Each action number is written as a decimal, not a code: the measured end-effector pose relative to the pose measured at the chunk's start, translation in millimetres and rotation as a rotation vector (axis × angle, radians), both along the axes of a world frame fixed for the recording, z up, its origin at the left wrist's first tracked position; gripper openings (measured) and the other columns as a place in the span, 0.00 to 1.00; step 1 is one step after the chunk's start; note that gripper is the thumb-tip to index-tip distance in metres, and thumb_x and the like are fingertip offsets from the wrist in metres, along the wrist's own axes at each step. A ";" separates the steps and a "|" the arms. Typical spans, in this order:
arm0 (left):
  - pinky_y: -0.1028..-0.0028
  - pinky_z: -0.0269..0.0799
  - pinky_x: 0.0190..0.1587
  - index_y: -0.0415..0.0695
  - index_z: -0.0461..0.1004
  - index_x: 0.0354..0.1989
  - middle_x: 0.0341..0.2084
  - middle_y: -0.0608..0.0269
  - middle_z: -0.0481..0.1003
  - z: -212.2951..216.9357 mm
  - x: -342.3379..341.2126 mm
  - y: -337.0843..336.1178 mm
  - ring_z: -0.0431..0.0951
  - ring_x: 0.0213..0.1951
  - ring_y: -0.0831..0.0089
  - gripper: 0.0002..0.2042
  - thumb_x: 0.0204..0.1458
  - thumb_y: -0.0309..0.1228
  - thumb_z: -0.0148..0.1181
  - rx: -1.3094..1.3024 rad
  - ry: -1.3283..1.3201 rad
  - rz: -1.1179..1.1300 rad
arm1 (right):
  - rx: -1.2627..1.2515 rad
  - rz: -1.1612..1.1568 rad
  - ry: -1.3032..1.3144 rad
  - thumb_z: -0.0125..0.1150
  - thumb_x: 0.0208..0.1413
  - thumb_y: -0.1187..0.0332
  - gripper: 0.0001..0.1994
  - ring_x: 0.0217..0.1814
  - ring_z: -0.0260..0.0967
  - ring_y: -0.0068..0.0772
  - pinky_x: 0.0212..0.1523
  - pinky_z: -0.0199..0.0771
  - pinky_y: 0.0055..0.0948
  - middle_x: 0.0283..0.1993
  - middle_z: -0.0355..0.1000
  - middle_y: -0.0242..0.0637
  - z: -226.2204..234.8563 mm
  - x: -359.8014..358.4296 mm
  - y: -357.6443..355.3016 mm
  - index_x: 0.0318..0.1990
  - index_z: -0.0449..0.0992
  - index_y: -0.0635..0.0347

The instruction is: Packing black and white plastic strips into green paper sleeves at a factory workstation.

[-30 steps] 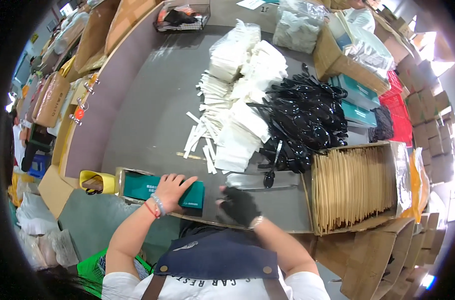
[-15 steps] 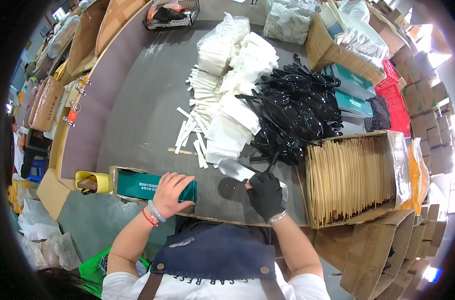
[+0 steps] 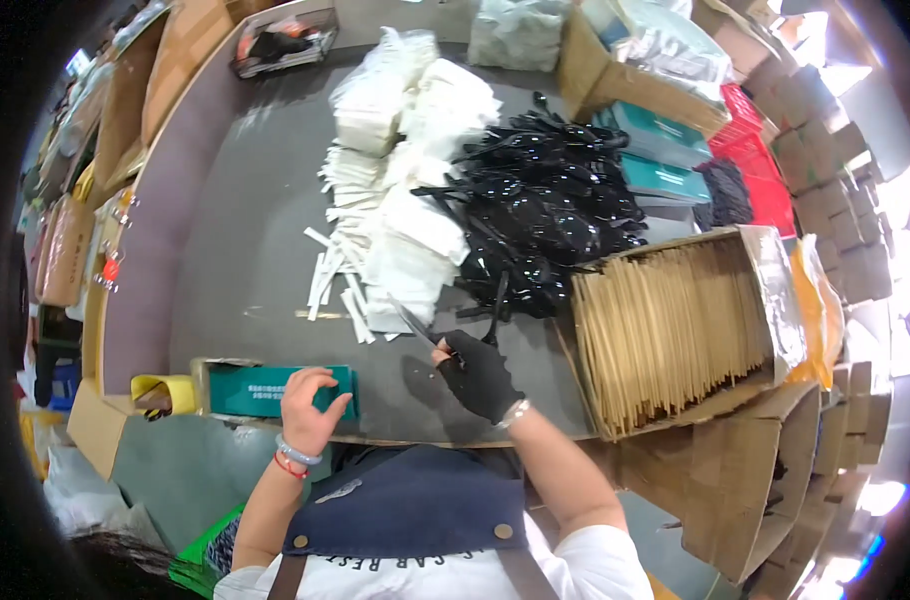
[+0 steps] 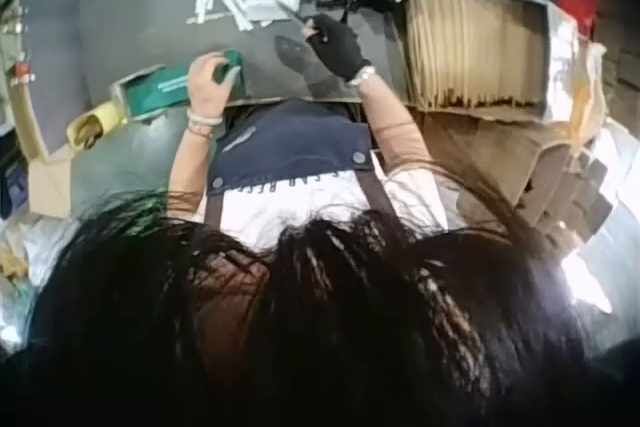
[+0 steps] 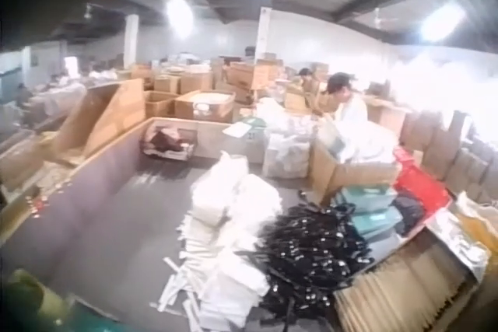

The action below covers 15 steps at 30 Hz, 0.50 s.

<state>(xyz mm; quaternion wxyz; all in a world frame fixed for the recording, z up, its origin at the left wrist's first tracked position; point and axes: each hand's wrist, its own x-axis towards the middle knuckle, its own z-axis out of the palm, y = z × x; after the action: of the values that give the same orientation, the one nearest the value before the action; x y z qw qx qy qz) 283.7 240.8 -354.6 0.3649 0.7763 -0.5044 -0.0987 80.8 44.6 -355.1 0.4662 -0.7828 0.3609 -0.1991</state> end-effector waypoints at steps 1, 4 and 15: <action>0.62 0.70 0.47 0.41 0.75 0.30 0.38 0.53 0.77 1.3 -1.6 -2.1 0.75 0.43 0.54 0.13 0.36 0.25 0.72 0.008 -0.018 0.000 | 0.059 -0.081 -0.025 0.60 0.55 0.72 0.03 0.30 0.66 0.20 0.31 0.66 0.25 0.25 0.70 0.29 -2.0 0.2 -1.7 0.33 0.75 0.59; 0.63 0.71 0.46 0.41 0.75 0.31 0.36 0.54 0.77 4.6 -2.7 -2.4 0.75 0.42 0.56 0.12 0.38 0.25 0.71 -0.017 0.005 0.038 | 0.506 -0.156 -0.311 0.59 0.56 0.68 0.06 0.34 0.65 0.22 0.38 0.67 0.26 0.31 0.69 0.26 -18.9 -19.2 -17.3 0.36 0.74 0.60; 0.57 0.66 0.52 0.43 0.73 0.25 0.40 0.57 0.76 -14.8 7.3 6.4 0.72 0.48 0.53 0.11 0.37 0.28 0.72 -0.036 -0.058 0.103 | 1.357 0.043 -0.717 0.59 0.59 0.60 0.21 0.48 0.69 0.27 0.51 0.71 0.27 0.47 0.70 0.35 2.8 -23.5 7.1 0.55 0.66 0.62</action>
<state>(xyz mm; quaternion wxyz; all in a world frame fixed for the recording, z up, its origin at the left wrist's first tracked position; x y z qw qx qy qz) 291.0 247.2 -369.4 0.3685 0.7971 -0.4759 -0.0483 57.3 51.7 -352.3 0.9368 -0.2196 0.2154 -0.1666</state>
